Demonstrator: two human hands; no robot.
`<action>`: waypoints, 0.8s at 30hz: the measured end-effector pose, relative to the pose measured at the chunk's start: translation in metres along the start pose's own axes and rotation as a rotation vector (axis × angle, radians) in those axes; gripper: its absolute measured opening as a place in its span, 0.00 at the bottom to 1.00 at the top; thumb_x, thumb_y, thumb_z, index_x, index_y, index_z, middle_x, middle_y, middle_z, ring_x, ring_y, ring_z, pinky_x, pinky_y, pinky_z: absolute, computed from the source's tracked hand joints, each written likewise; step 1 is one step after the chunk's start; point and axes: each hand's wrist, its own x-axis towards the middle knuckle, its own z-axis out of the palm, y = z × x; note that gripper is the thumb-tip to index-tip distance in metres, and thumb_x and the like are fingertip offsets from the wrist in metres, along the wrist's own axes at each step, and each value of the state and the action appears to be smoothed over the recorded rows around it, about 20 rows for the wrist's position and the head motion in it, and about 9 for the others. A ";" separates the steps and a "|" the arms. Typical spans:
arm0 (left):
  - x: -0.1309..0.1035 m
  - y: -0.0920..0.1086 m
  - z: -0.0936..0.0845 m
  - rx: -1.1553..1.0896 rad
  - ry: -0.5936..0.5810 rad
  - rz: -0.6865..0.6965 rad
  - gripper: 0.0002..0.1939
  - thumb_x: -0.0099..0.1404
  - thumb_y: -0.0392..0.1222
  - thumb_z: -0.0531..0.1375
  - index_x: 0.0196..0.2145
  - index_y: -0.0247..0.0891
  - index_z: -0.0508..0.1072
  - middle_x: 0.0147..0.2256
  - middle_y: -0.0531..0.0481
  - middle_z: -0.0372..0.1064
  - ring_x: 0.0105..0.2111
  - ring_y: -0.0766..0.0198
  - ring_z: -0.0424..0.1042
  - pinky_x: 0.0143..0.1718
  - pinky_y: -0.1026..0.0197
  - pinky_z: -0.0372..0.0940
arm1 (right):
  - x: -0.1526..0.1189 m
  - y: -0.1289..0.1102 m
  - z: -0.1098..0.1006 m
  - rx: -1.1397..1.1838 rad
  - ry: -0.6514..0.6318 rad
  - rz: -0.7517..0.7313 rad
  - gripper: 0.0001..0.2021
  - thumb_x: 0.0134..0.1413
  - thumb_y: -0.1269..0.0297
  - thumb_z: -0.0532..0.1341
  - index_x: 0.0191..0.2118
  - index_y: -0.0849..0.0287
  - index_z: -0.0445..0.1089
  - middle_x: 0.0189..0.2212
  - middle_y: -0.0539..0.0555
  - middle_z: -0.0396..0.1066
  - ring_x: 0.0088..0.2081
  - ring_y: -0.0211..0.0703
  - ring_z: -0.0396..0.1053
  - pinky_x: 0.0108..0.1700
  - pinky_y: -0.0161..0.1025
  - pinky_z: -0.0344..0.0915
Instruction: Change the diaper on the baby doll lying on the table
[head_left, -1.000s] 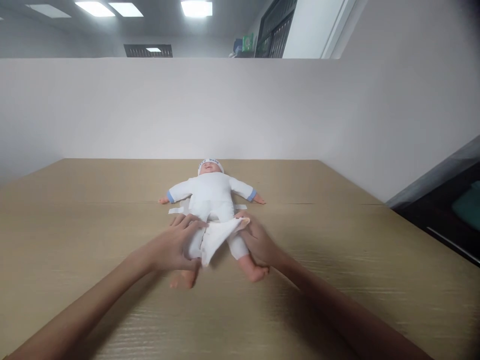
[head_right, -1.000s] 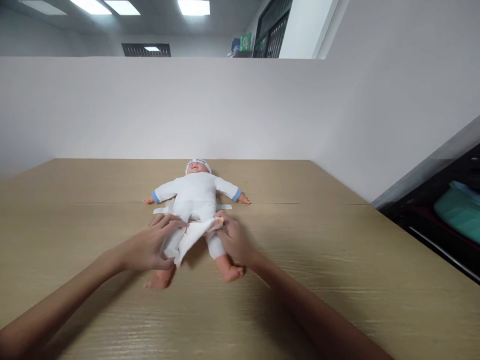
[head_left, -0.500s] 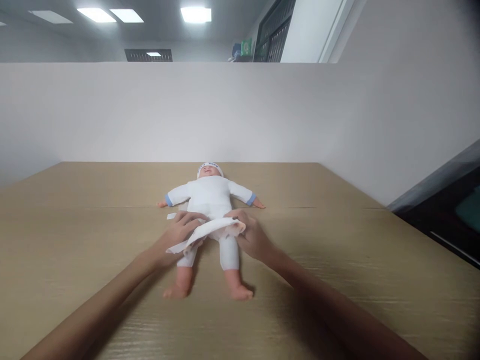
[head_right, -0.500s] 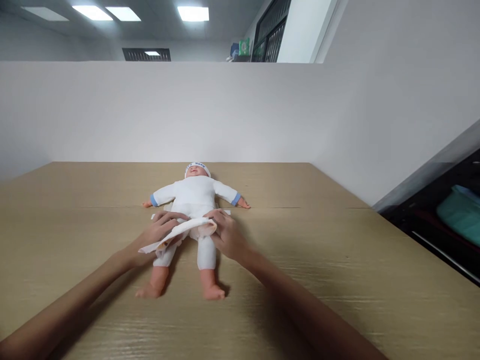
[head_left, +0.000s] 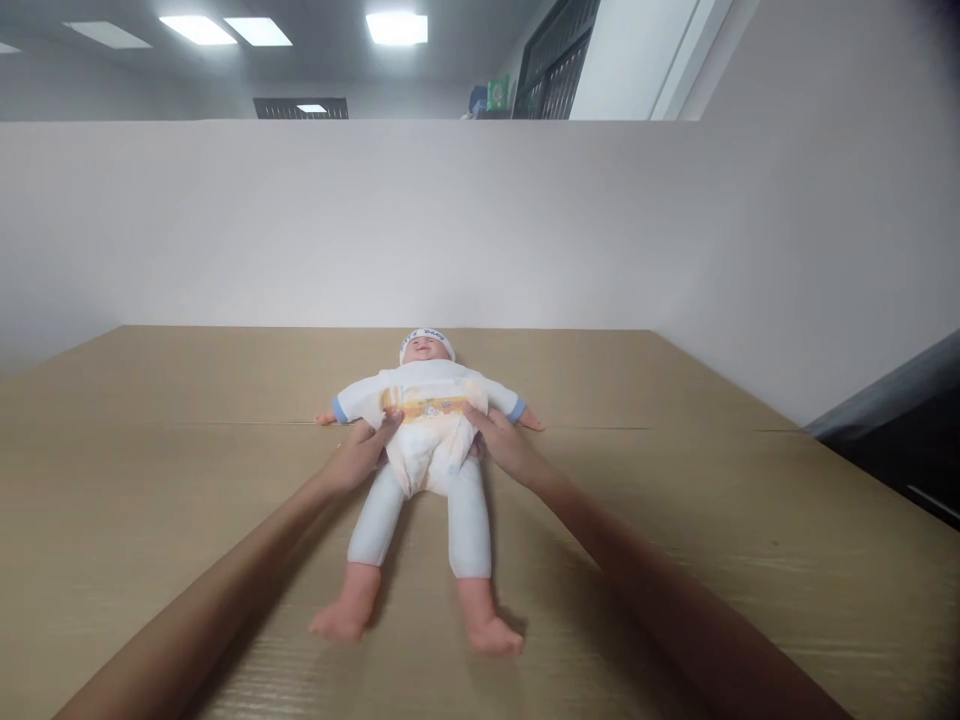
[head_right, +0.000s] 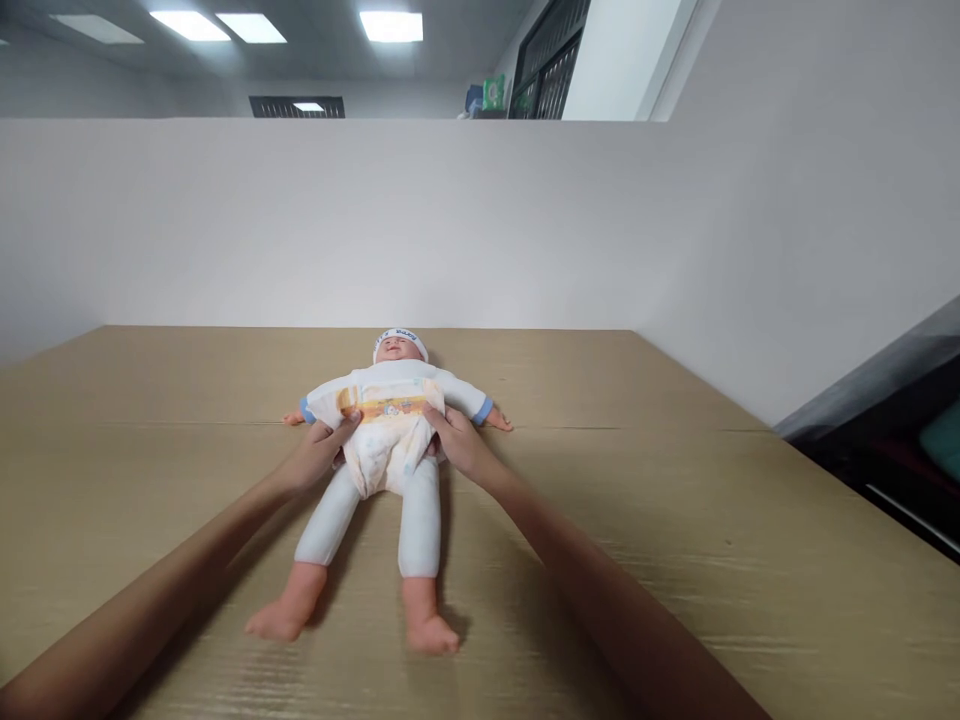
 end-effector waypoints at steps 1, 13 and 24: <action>0.001 -0.002 0.000 -0.028 0.011 -0.010 0.30 0.67 0.69 0.66 0.27 0.41 0.62 0.22 0.58 0.57 0.23 0.68 0.54 0.25 0.63 0.50 | 0.001 0.001 0.000 0.025 -0.008 0.034 0.31 0.65 0.31 0.57 0.23 0.52 0.65 0.16 0.49 0.65 0.22 0.43 0.64 0.27 0.40 0.65; 0.010 -0.018 0.002 -0.325 0.082 -0.120 0.31 0.64 0.68 0.69 0.27 0.42 0.60 0.17 0.63 0.49 0.18 0.74 0.44 0.21 0.65 0.40 | 0.009 0.011 0.005 0.269 0.065 0.250 0.26 0.57 0.36 0.64 0.24 0.52 0.59 0.15 0.43 0.55 0.17 0.35 0.50 0.20 0.36 0.50; 0.007 -0.013 0.003 -0.171 0.119 -0.021 0.28 0.66 0.68 0.67 0.30 0.37 0.72 0.23 0.55 0.66 0.22 0.67 0.62 0.24 0.63 0.54 | -0.009 -0.019 0.005 0.020 0.040 0.082 0.24 0.61 0.39 0.68 0.45 0.58 0.82 0.46 0.61 0.84 0.52 0.64 0.80 0.52 0.53 0.77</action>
